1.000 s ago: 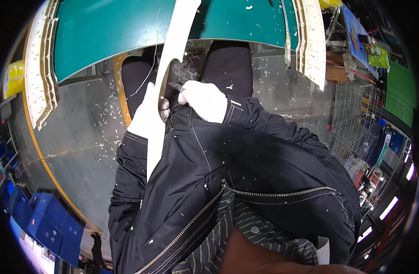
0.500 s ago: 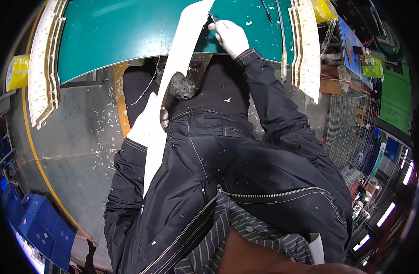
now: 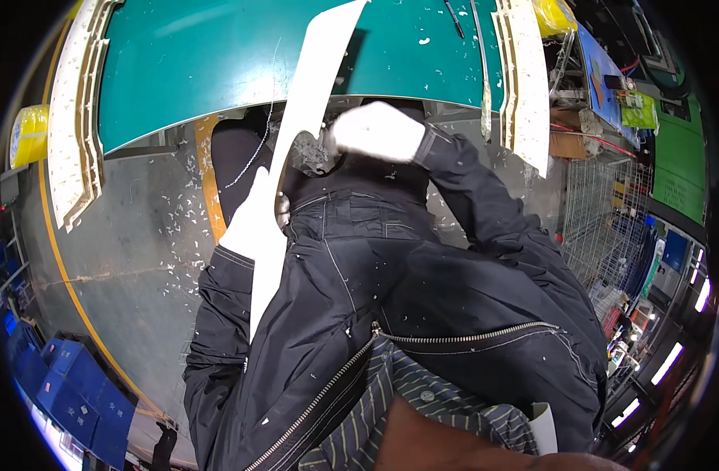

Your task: Trimming excess plastic from molded parts using a hand tool

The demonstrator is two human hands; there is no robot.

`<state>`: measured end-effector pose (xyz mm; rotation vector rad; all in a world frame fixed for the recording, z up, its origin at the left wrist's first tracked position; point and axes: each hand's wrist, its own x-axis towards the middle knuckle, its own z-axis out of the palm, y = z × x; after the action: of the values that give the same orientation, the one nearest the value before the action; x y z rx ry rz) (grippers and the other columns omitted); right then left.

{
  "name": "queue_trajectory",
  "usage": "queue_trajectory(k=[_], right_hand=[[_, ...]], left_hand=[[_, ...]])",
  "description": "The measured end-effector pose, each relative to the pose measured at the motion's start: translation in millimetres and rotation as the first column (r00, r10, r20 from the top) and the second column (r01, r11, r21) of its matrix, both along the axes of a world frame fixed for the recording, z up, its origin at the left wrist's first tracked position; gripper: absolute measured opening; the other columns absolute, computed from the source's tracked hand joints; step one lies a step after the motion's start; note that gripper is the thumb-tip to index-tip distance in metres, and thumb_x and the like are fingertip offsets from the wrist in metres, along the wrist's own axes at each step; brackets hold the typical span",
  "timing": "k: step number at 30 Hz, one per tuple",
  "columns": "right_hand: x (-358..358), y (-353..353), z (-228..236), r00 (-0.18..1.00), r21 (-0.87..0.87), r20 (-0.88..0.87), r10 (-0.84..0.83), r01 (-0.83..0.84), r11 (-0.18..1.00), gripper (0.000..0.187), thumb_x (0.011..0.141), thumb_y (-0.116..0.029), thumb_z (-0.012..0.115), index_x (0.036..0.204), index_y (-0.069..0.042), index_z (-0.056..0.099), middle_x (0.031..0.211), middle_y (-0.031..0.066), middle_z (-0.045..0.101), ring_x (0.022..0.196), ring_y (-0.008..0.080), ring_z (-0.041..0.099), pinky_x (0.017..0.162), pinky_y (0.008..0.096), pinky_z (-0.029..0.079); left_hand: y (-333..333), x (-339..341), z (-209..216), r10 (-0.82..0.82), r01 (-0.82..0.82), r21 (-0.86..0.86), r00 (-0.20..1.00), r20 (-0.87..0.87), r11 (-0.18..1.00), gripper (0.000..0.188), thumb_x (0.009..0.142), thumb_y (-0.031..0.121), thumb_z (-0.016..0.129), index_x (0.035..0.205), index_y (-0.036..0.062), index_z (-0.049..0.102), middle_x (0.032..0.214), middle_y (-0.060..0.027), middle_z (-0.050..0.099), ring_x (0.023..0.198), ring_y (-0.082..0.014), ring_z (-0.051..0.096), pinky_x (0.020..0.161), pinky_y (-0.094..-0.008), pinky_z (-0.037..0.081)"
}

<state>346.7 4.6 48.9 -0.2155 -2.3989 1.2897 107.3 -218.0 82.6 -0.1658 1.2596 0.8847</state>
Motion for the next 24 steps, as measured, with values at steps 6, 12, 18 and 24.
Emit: queue_trajectory(k=[6,12,18,24], right_hand=[[20,16,42,0.982,-0.694,0.184,-0.038,0.157,0.703,0.034,0.103,-0.035,0.064,0.114,-0.005,0.076,0.084,-0.0012,0.070,0.062,0.0031,0.054,0.054,0.0217,0.043],[-9,54,30,0.792,-0.471,0.297,-0.533,0.607,0.640,0.032,0.106,-0.030,0.056,0.111,-0.006,0.076,0.072,-0.0047,0.056,0.059,0.0037,0.045,0.054,0.0213,0.036],[-11,101,12,0.746,-0.433,0.222,-0.628,0.653,0.622,0.031,0.107,-0.033,0.056,0.112,-0.008,0.074,0.071,-0.0075,0.051,0.055,0.0014,0.039,0.048,0.0197,0.031],[-5,95,19,0.805,-0.389,0.311,-0.505,0.593,0.705,0.031,0.107,-0.032,0.056,0.112,-0.008,0.075,0.070,-0.0058,0.053,0.055,0.0030,0.042,0.048,0.0218,0.034]], left_hand=[[2,3,4,0.008,-0.008,0.014,1.000,-0.011,1.000,0.051,0.102,0.061,0.058,0.091,0.0119,0.060,0.071,-0.0012,0.057,0.059,-0.0132,0.052,0.054,-0.0236,0.044],[-4,-3,-11,-0.036,0.036,0.023,0.999,0.004,0.999,0.056,0.096,0.069,0.062,0.097,0.0140,0.051,0.074,-0.0028,0.054,0.059,-0.0145,0.052,0.050,-0.0278,0.046],[1,4,6,-0.037,0.038,0.011,0.998,-0.045,0.999,0.052,0.102,0.065,0.055,0.089,0.0139,0.056,0.070,-0.0012,0.056,0.059,-0.0123,0.051,0.052,-0.0239,0.043],[2,7,6,-0.023,0.022,-0.005,0.997,-0.078,1.000,0.051,0.102,0.064,0.056,0.089,0.0145,0.056,0.070,-0.0012,0.055,0.058,-0.0127,0.050,0.052,-0.0243,0.043]])
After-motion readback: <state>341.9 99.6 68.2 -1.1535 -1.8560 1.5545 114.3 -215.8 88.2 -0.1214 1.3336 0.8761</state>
